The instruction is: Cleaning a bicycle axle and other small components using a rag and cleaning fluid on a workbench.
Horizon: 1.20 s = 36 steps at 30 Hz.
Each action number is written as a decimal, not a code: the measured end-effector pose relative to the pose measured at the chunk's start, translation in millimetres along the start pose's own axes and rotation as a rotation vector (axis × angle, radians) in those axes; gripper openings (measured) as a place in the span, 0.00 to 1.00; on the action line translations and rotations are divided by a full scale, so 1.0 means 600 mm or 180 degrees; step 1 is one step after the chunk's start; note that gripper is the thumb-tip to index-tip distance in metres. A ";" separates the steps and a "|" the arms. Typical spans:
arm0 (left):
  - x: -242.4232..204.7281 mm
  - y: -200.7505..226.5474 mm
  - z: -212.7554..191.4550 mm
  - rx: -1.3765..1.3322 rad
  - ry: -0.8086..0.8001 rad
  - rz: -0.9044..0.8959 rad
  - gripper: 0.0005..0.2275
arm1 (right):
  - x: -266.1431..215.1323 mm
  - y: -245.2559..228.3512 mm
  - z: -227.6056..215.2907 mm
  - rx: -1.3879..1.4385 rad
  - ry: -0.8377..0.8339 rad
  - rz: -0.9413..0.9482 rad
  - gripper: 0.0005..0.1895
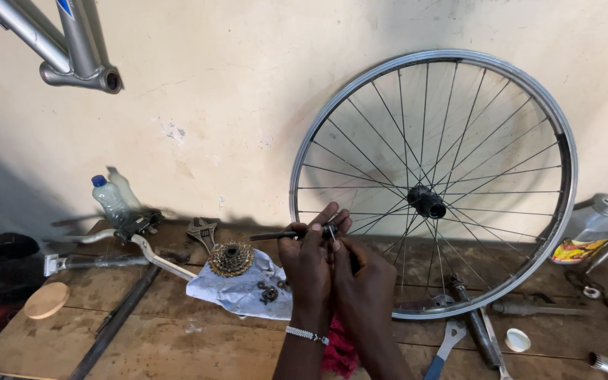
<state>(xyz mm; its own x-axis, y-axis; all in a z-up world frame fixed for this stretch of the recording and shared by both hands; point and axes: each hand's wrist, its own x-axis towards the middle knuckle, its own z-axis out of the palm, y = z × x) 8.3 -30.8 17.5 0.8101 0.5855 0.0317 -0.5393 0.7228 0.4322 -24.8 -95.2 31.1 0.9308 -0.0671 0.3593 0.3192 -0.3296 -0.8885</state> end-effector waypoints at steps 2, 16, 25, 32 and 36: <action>0.000 0.003 -0.001 -0.0003 0.0066 0.0001 0.06 | 0.001 -0.003 -0.001 -0.0109 -0.0073 0.0014 0.11; -0.013 -0.007 0.011 0.0037 0.0206 -0.0213 0.06 | -0.001 -0.019 -0.020 0.0125 -0.0118 0.0362 0.12; -0.023 0.009 0.015 0.0191 0.0164 -0.0237 0.15 | -0.005 -0.032 -0.035 -0.0050 -0.0394 0.0463 0.13; -0.032 0.006 0.019 0.0410 -0.0131 -0.0097 0.16 | 0.002 -0.037 -0.036 -0.0228 -0.0374 0.0382 0.11; -0.026 0.003 0.009 0.0322 -0.0114 -0.0090 0.16 | -0.009 -0.041 -0.041 -0.0047 -0.0412 0.0501 0.14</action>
<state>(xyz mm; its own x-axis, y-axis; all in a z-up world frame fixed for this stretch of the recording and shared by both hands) -4.1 -40.5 23.1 0.8334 0.5505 0.0495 -0.4915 0.6970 0.5221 -42.2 -110.0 57.9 0.9844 0.0024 0.1758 0.1663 -0.3384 -0.9262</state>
